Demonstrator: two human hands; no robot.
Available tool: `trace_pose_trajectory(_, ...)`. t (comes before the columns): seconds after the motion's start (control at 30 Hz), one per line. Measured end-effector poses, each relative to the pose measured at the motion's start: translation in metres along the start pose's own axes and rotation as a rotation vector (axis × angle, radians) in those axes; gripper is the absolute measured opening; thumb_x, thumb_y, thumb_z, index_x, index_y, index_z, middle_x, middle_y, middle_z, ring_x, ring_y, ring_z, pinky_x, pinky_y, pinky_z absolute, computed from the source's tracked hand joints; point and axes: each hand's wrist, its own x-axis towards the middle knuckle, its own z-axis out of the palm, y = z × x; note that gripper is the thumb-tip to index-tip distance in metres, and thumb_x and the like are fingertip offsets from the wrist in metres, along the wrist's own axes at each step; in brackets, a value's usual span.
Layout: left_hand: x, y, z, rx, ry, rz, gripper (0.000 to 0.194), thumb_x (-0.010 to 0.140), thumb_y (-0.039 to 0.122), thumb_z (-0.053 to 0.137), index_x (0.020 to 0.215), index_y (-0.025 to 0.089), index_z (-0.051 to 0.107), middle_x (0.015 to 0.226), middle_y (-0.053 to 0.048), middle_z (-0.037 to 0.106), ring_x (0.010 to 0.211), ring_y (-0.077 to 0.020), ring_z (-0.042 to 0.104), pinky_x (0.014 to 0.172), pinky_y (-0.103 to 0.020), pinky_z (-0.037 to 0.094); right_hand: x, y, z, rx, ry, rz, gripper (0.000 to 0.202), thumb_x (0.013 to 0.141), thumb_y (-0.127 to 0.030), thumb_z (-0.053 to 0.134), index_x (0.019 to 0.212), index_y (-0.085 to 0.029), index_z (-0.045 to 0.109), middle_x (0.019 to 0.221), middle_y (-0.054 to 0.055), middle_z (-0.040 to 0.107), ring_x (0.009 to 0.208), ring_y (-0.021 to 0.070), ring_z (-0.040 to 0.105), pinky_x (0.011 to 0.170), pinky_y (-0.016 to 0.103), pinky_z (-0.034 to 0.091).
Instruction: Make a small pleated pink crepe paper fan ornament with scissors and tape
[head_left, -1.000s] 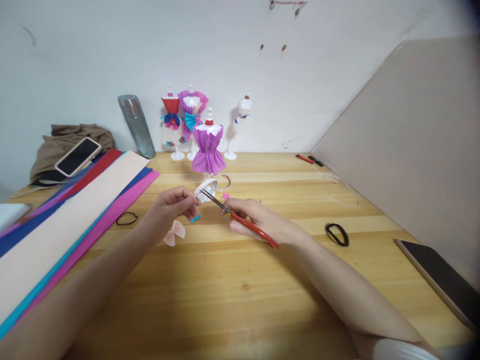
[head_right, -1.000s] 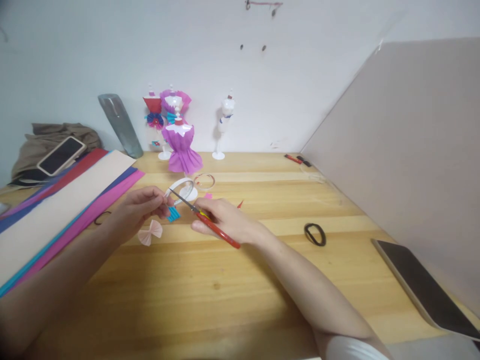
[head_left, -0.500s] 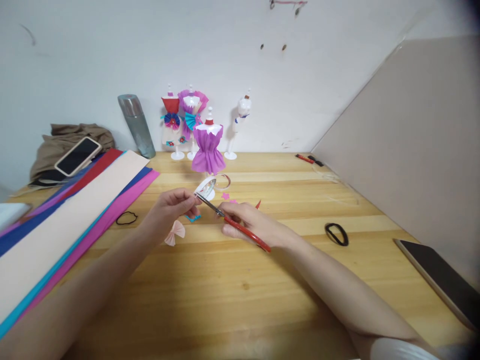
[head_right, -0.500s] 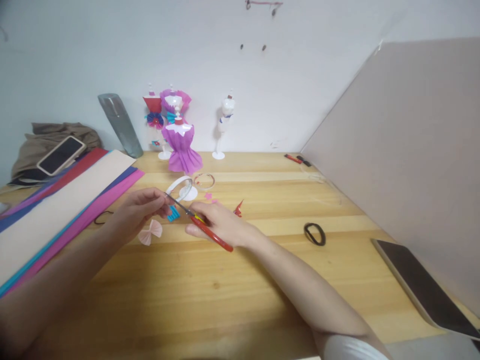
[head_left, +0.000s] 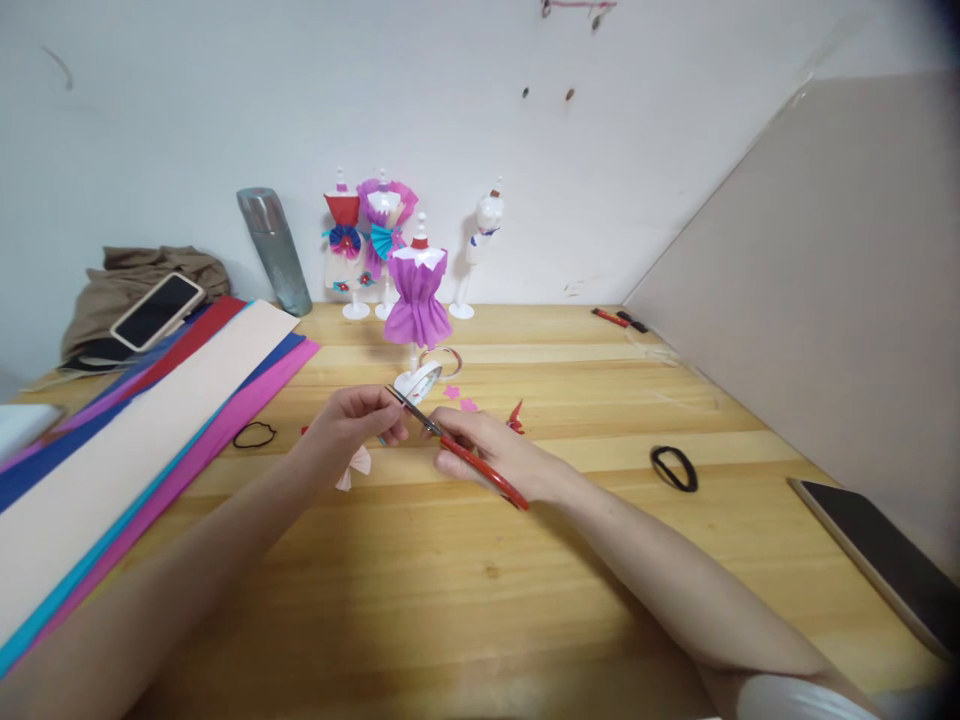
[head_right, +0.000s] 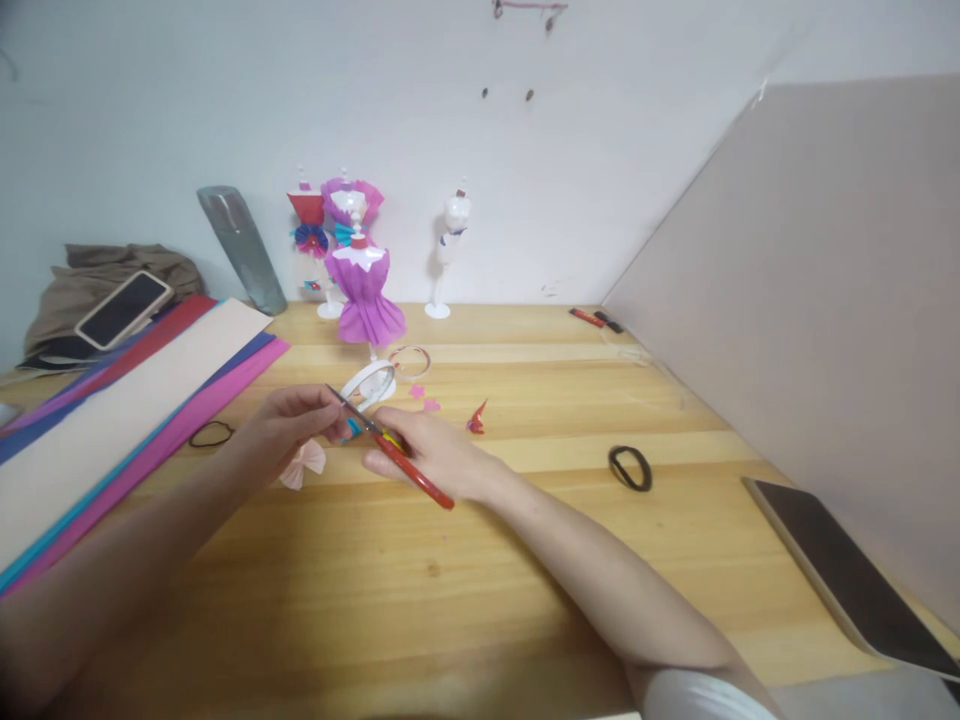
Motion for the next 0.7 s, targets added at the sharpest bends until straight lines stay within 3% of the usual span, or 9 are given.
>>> trace_pose_trajectory(0.27,-0.0011,0.0011,0.0018,-0.012,0.0,0.019,0.023,0.07,0.039,0.073,0.065,0.017,0.066,0.064,-0.002,0.067,0.06,-0.0125,0.057,0.058,-0.024,0.046,0.0028,0.004,0.0018,0.061,-0.004,-0.075,0.046,0.088,-0.062,0.048,0.09,-0.017,0.05,0.07,-0.004,0.037,0.062,0.0106,0.034,0.056,0.024,0.028)
trace_pose_trajectory(0.7,0.0004,-0.0007,0.0016,-0.029,0.004,0.014,0.025,0.069,0.041,0.074,0.066,0.017,0.066,0.064,-0.002,0.068,0.06,-0.013,0.059,0.063,-0.026,0.048,0.0015,0.0017,0.0039,0.025,0.04,-0.054,0.046,0.087,-0.063,0.049,0.088,-0.017,0.051,0.069,-0.004,0.04,0.061,0.0103,0.035,0.056,0.023,0.029)
